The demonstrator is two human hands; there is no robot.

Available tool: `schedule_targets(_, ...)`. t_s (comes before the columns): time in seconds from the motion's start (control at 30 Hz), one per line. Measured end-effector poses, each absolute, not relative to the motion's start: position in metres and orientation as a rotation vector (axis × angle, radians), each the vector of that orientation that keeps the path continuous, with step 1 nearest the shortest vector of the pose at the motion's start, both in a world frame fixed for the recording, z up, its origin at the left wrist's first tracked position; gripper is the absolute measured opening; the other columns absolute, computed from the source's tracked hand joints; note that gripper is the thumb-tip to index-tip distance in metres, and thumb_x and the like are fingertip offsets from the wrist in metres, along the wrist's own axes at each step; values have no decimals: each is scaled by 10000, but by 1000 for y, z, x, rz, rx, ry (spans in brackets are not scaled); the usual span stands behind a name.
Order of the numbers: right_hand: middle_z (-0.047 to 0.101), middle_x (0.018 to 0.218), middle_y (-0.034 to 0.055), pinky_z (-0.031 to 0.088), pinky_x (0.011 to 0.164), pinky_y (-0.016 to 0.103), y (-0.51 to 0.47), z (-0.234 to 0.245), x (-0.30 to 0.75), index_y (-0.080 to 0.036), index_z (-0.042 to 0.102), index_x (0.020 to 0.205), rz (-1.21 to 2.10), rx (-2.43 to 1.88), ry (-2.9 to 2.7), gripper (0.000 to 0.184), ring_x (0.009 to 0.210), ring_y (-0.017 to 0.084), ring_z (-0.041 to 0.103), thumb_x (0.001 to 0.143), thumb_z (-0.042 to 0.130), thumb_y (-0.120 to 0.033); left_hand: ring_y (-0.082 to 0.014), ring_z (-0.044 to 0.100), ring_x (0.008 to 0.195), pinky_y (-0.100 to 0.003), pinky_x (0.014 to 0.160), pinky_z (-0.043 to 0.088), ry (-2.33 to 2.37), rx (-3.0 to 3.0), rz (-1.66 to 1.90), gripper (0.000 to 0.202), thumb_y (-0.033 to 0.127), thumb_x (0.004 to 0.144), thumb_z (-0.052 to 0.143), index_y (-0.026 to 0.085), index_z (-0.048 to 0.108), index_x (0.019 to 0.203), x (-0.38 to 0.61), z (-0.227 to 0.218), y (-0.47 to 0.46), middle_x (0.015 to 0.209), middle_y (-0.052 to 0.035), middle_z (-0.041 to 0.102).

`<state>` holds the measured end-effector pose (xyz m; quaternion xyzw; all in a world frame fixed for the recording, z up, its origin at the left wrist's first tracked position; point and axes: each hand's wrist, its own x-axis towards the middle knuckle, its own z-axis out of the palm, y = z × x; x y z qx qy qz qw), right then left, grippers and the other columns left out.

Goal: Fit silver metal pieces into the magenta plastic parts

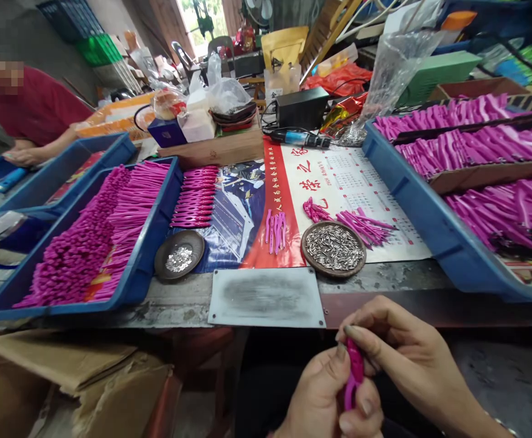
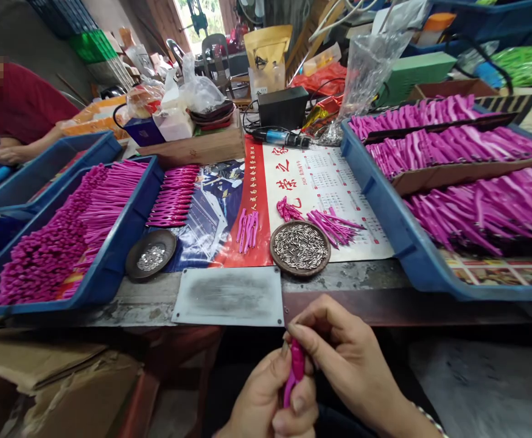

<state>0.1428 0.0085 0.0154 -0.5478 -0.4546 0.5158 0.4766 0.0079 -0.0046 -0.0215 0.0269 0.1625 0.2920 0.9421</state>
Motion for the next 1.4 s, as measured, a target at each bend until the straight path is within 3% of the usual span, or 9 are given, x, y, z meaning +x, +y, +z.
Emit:
schedule_targets(0.37,692,701,18,566,531,195,1,-3,126,-211,669,802,956,-1352,-1019,132,585,148,663,870,735,-303,1,211,288,-186,319,74,381,-17,605,444,539,730,773,182,510,721,12,-21,-6,474,98,430)
schedule_targets(0.53,683,675,15,527,480,199,6,0,123,-201,656,783,997,-1320,-987,187,543,142,640,867,724,-353,3,190,299,-199,328,31,437,-13,650,471,545,716,778,179,484,676,13,-29,-9,465,100,401)
schedule_targets(0.77,639,676,1,495,543,229,19,4,126,-199,606,774,1105,-1320,-1153,240,585,144,607,913,651,-389,-5,124,294,-203,334,20,483,12,710,581,653,735,700,190,386,578,15,-51,-16,414,108,270)
schedule_targets(0.9,618,686,-4,492,575,235,23,0,126,-197,587,779,1137,-1296,-1171,231,606,140,586,926,637,-369,-7,87,296,-179,322,23,510,-17,724,606,639,713,730,191,354,553,14,-47,-13,389,115,229)
schedule_targets(1.03,605,656,-15,480,549,224,22,-5,123,-203,569,753,1124,-1247,-1111,248,579,133,568,905,660,-376,3,117,256,-147,285,25,449,-58,640,655,598,630,811,196,314,492,15,-37,-10,305,113,232)
schedule_targets(1.2,593,643,-24,463,526,210,19,-6,121,-205,570,745,1124,-1228,-1058,244,558,123,554,903,660,-368,-1,152,235,-154,292,73,403,-32,623,608,586,661,800,194,365,497,13,-31,-8,284,117,243)
schedule_targets(1.4,586,639,-28,467,534,219,30,4,125,-205,552,761,1189,-1160,-1057,239,561,125,553,899,657,-369,4,236,304,-145,330,159,415,23,641,482,484,721,806,160,475,588,8,-15,5,416,91,407)
